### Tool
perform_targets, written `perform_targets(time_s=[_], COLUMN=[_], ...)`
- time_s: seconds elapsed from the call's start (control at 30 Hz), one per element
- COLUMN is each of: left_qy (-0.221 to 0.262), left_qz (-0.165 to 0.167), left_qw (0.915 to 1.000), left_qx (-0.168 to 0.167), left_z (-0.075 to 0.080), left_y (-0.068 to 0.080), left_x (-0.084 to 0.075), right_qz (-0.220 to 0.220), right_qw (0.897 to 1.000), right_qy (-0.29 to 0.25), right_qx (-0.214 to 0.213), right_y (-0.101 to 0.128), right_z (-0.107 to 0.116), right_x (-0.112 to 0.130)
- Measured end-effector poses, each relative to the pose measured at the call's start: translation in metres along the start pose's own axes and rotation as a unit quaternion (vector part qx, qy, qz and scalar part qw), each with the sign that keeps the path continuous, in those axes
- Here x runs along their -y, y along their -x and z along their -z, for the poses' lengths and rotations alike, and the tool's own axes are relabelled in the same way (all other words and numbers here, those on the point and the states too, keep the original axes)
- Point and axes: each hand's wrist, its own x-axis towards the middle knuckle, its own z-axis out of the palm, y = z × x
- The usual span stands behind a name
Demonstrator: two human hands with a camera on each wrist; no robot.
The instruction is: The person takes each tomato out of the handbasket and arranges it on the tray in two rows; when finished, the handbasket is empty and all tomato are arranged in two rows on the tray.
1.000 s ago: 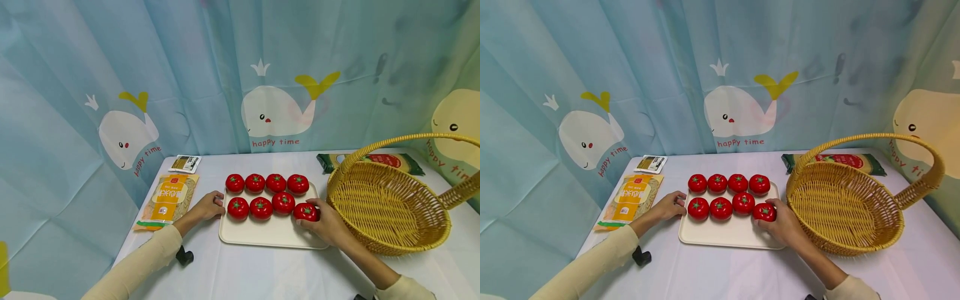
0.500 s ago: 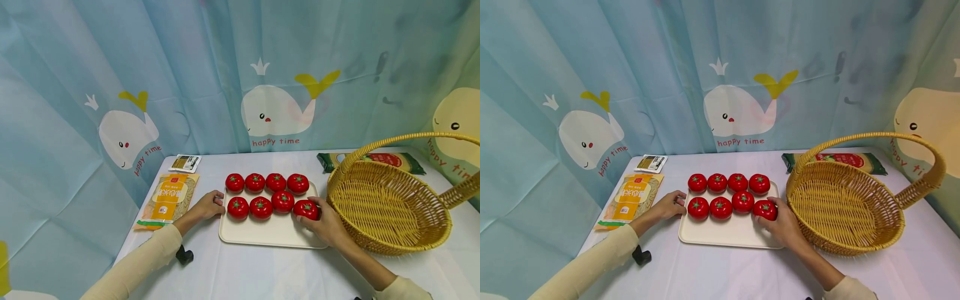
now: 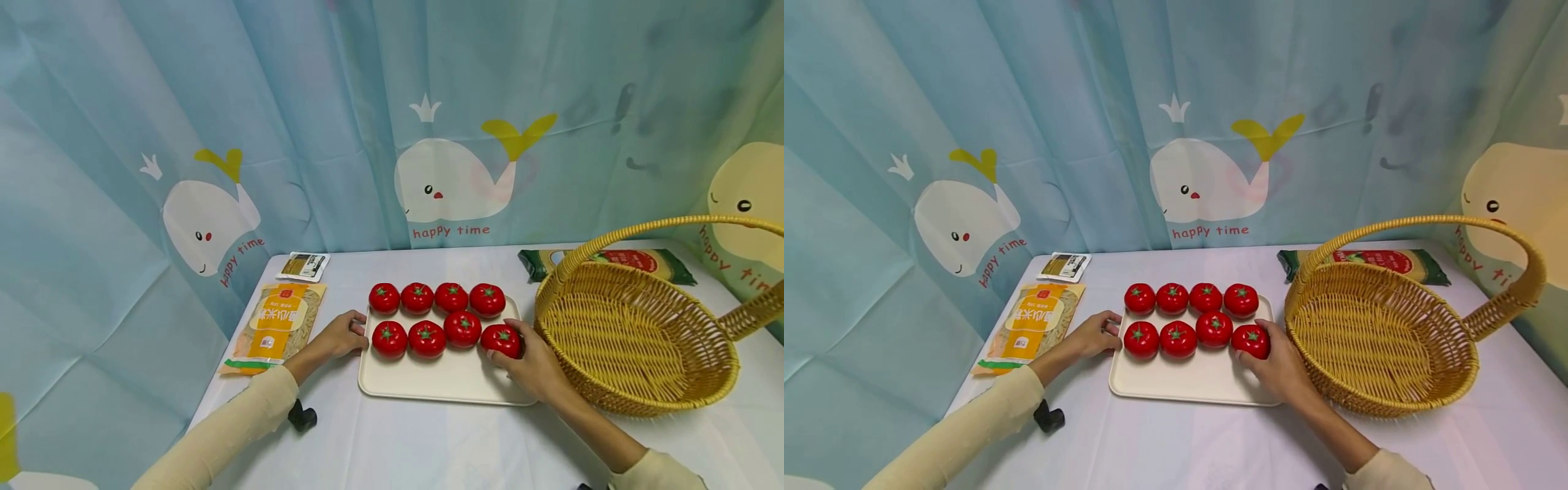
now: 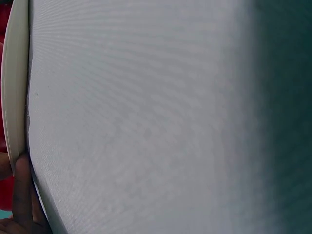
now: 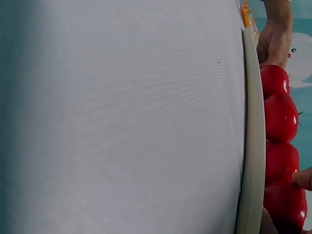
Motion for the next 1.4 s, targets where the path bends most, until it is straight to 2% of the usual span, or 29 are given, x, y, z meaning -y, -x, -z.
perform_targets(time_s=[0.4, 0.93, 1.13, 1.23, 1.33, 1.4], left_qy=[0.004, 0.014, 0.03, 0.019, -0.007, -0.045], left_qz=[0.006, 0.017, 0.032, 0.033, 0.017, -0.012], left_qw=[1.0, 0.9997, 0.9984, 0.9989, 0.9997, 0.9989], left_qx=[0.003, 0.014, 0.035, 0.028, 0.015, 0.001], left_z=[0.001, 0.003, 0.013, 0.024, 0.037, 0.047], left_y=[0.0, 0.002, 0.017, 0.028, 0.04, 0.049], left_x=[-0.001, 0.002, 0.002, 0.001, 0.0, -0.002], right_qz=[0.013, 0.033, 0.051, 0.059, 0.072, 0.086], right_qw=[1.0, 0.998, 0.995, 0.994, 0.992, 0.991], right_qy=[0.011, 0.043, 0.073, 0.086, 0.086, 0.089], right_qx=[0.004, 0.03, 0.037, 0.043, 0.051, 0.055], right_y=[0.002, 0.031, 0.049, 0.058, 0.063, 0.064], right_z=[0.0, 0.017, 0.029, 0.04, 0.052, 0.062], right_x=[0.0, 0.012, 0.019, 0.023, 0.026, 0.027])
